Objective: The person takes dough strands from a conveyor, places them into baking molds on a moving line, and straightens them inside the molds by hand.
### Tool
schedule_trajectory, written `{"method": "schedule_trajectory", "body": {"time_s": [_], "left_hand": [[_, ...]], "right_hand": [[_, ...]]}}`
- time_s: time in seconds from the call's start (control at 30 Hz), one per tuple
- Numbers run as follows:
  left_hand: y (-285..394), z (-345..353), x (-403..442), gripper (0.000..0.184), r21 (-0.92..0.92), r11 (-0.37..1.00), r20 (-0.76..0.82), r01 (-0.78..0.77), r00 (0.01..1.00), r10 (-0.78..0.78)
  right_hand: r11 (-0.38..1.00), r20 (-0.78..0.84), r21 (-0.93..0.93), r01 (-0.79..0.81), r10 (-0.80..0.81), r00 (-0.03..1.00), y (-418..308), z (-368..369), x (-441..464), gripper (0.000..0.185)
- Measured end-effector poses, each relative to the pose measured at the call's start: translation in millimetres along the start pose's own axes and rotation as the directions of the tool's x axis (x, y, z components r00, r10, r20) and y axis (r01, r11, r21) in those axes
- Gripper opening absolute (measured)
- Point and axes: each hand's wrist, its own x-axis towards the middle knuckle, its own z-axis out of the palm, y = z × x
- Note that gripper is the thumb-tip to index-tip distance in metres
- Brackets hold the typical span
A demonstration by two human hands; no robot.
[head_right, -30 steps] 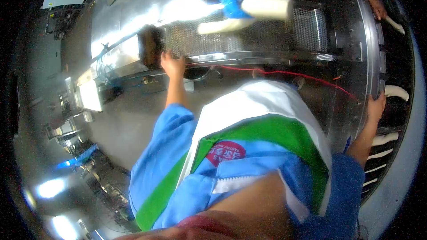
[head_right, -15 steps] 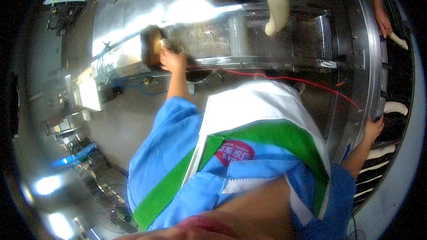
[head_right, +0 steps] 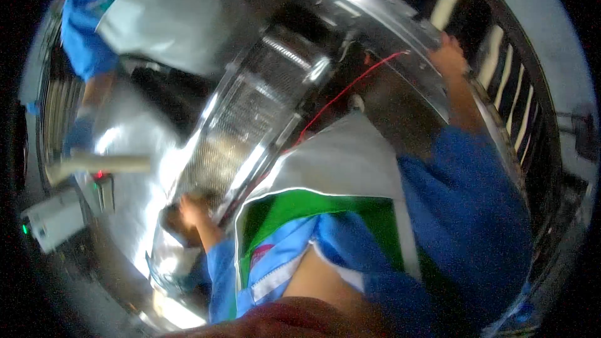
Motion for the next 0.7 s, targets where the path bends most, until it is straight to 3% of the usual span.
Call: {"method": "schedule_trajectory", "body": {"time_s": [0.07, 0.1, 0.13, 0.17, 0.3, 0.33, 0.37, 0.4, 0.43, 0.47, 0.5, 0.53, 0.57, 0.6, 0.67, 0.7], "left_hand": [[2.4, -20.0, -8.7, 0.047, -0.145, 0.989, -0.041, 0.028, 0.999, -0.034], [7.1, -34.5, -23.1, 0.045, -0.233, 0.972, -0.165, -0.022, 0.986, -0.017], [9.7, -50.3, -31.8, 0.045, -0.265, 0.964, -0.157, 0.024, 0.985, -0.068], [27.8, -95.4, -47.5, 0.045, -0.26, 0.955, -0.04, 0.142, 0.987, -0.158], [17.8, -190.6, -92.5, 0.037, -0.401, 0.912, -0.065, 0.081, 0.991, -0.116], [-24.5, -156.4, -72.5, 0.041, -0.521, 0.854, -0.232, 0.022, 0.959, -0.166], [-0.6, -201.4, -88.9, 0.035, -0.354, 0.934, -0.419, -0.038, 0.9, -0.122], [22.9, -246.3, -98.0, 0.041, -0.409, 0.912, -0.453, -0.035, 0.875, -0.17], [2.0, -255.7, -74.0, 0.048, -0.493, 0.869, -0.446, -0.038, 0.869, -0.216], [-24.3, -240.3, -43.2, 0.061, -0.256, 0.872, -0.76, -0.417, 0.644, 0.085], [-0.4, -264.3, -44.9, 0.064, -0.709, 0.427, -0.67, -0.561, 0.725, -0.158], [65.8, -328.9, -74.0, 0.061, -0.915, 0.241, -0.401, -0.324, 0.798, -0.449], [91.4, -343.7, -68.7, 0.061, -0.91, 0.251, -0.412, -0.33, 0.794, -0.448], [120.9, -362.0, -71.6, 0.055, -0.905, 0.051, -0.416, -0.423, 0.852, -0.318], [162.2, -388.6, -70.1, 0.048, -0.808, -0.39, -0.469, -0.442, 0.883, -0.028], [176.4, -396.3, -65.9, 0.046, -0.72, -0.59, -0.52, -0.366, 0.847, 0.11]], "right_hand": [[1.0, -0.016, 0.007, 0.003, -0.003, 1.0, 7.5, 14.6, 12.3, 0.069], [1.0, 0.002, 0.019, 0.022, -0.022, 1.0, 8.0, 17.4, 16.1, 0.068], [0.999, 0.022, 0.029, 0.041, -0.042, 0.999, 8.8, 19.7, 18.8, 0.067], [0.991, 0.015, 0.089, 0.095, -0.097, 0.995, 13.7, 19.0, 20.5, 0.065], [0.983, 0.085, 0.115, 0.14, -0.151, 0.985, 19.5, -26.0, 15.8, 0.063], [0.983, 0.087, 0.126, 0.131, -0.142, 0.986, 21.3, -31.4, 20.9, 0.063], [0.972, 0.141, 0.154, 0.178, -0.2, 0.97, 25.5, -34.6, 27.3, 0.062], [0.958, 0.194, 0.183, 0.222, -0.257, 0.947, 29.1, -35.3, 32.2, 0.06], [0.967, 0.137, 0.132, 0.219, -0.237, 0.962, 3.8, -54.0, -1.3, 0.059], [0.97, 0.13, 0.124, 0.211, -0.227, 0.965, -2.7, -69.3, -12.8, 0.059], [0.923, 0.045, 0.142, 0.358, -0.367, 0.929, -12.8, -85.8, -28.2, 0.06], [0.855, -0.038, 0.145, 0.497, -0.497, 0.867, -21.8, -100.2, -34.4, 0.061], [0.758, -0.053, 0.317, 0.57, -0.586, 0.809, -35.8, -101.2, -34.6, 0.066], [0.626, -0.085, 0.48, 0.614, -0.664, 0.743, -43.4, -102.5, -23.9, 0.072], [0.378, 0.063, 0.854, 0.357, -0.756, 0.651, -70.3, -103.8, -13.2, 0.076], [0.209, 0.203, 0.976, -0.056, -0.796, 0.57, -82.2, -119.7, -18.1, 0.076]]}}
